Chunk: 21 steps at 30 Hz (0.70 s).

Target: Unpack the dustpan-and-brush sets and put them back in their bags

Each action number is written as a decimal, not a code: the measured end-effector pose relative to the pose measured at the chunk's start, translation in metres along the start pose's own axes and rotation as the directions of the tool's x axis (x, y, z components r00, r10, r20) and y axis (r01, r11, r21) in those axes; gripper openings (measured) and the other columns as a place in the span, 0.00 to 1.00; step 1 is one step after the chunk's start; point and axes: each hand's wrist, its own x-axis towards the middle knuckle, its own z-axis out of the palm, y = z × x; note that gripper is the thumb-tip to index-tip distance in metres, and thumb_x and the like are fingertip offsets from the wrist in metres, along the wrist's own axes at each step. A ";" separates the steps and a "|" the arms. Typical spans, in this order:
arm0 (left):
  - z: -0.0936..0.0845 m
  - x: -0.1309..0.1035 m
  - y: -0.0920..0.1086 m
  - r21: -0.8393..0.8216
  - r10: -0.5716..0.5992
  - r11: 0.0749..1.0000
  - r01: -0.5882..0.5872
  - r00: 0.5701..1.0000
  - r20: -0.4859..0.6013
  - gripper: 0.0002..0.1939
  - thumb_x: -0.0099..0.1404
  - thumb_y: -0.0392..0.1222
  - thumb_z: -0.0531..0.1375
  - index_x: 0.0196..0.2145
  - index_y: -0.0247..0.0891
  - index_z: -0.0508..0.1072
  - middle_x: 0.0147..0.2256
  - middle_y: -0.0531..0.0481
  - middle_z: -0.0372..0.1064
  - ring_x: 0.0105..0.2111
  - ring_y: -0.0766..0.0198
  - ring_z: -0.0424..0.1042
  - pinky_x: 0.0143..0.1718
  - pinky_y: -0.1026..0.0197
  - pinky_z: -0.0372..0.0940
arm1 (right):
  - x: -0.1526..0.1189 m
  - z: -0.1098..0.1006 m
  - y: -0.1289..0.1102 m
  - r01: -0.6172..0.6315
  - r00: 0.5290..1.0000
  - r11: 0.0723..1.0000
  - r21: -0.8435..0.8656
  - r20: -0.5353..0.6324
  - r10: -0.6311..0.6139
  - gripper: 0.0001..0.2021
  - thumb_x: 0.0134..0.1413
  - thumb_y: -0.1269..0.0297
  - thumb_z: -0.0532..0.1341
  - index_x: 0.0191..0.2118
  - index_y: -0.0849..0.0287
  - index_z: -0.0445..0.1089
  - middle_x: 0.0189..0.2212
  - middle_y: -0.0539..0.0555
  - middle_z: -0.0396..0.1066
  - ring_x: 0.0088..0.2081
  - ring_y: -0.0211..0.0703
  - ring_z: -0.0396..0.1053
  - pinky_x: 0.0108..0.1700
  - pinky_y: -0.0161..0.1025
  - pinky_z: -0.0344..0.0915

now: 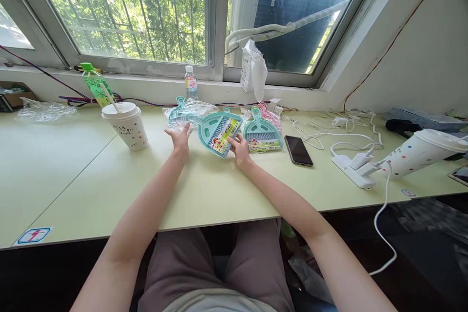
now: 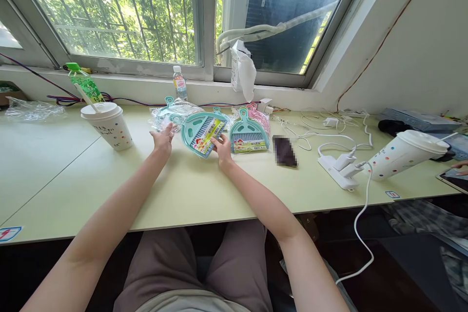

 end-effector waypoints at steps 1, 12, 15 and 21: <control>0.001 0.000 0.000 -0.102 -0.037 0.994 0.037 0.999 -0.005 0.46 0.60 0.35 0.65 0.65 0.49 0.41 0.65 0.41 0.53 0.58 0.60 0.66 0.55 0.59 0.65 | 0.000 0.000 0.000 0.000 1.000 1.000 0.000 0.000 0.000 0.14 0.44 0.66 0.68 0.39 0.57 0.69 0.36 0.53 0.77 0.38 0.44 0.76 0.42 0.43 0.75; 0.010 -0.014 0.007 -0.229 -0.198 0.940 0.254 0.950 0.242 0.03 0.58 0.32 0.62 0.32 0.35 0.72 0.29 0.51 0.74 0.26 0.69 0.72 0.29 0.67 0.68 | 0.001 -0.002 0.001 -0.002 1.000 1.000 -0.005 0.011 0.002 0.13 0.44 0.66 0.67 0.39 0.57 0.69 0.37 0.52 0.77 0.36 0.41 0.75 0.41 0.39 0.74; 0.011 -0.016 0.008 -0.226 -0.213 0.935 0.274 0.942 0.258 0.04 0.58 0.31 0.61 0.33 0.35 0.72 0.29 0.52 0.74 0.26 0.69 0.72 0.29 0.67 0.68 | 0.000 -0.001 0.000 -0.005 1.000 1.000 -0.004 0.010 0.005 0.13 0.44 0.66 0.67 0.39 0.57 0.69 0.37 0.52 0.77 0.35 0.40 0.75 0.41 0.40 0.74; 0.007 -0.014 0.012 -0.168 -0.250 0.941 0.295 0.937 0.243 0.03 0.58 0.34 0.60 0.32 0.37 0.70 0.27 0.54 0.72 0.24 0.69 0.72 0.29 0.67 0.68 | -0.003 0.001 -0.002 0.009 1.000 1.000 -0.020 0.005 -0.009 0.15 0.43 0.64 0.68 0.39 0.56 0.68 0.37 0.52 0.77 0.38 0.42 0.75 0.43 0.42 0.74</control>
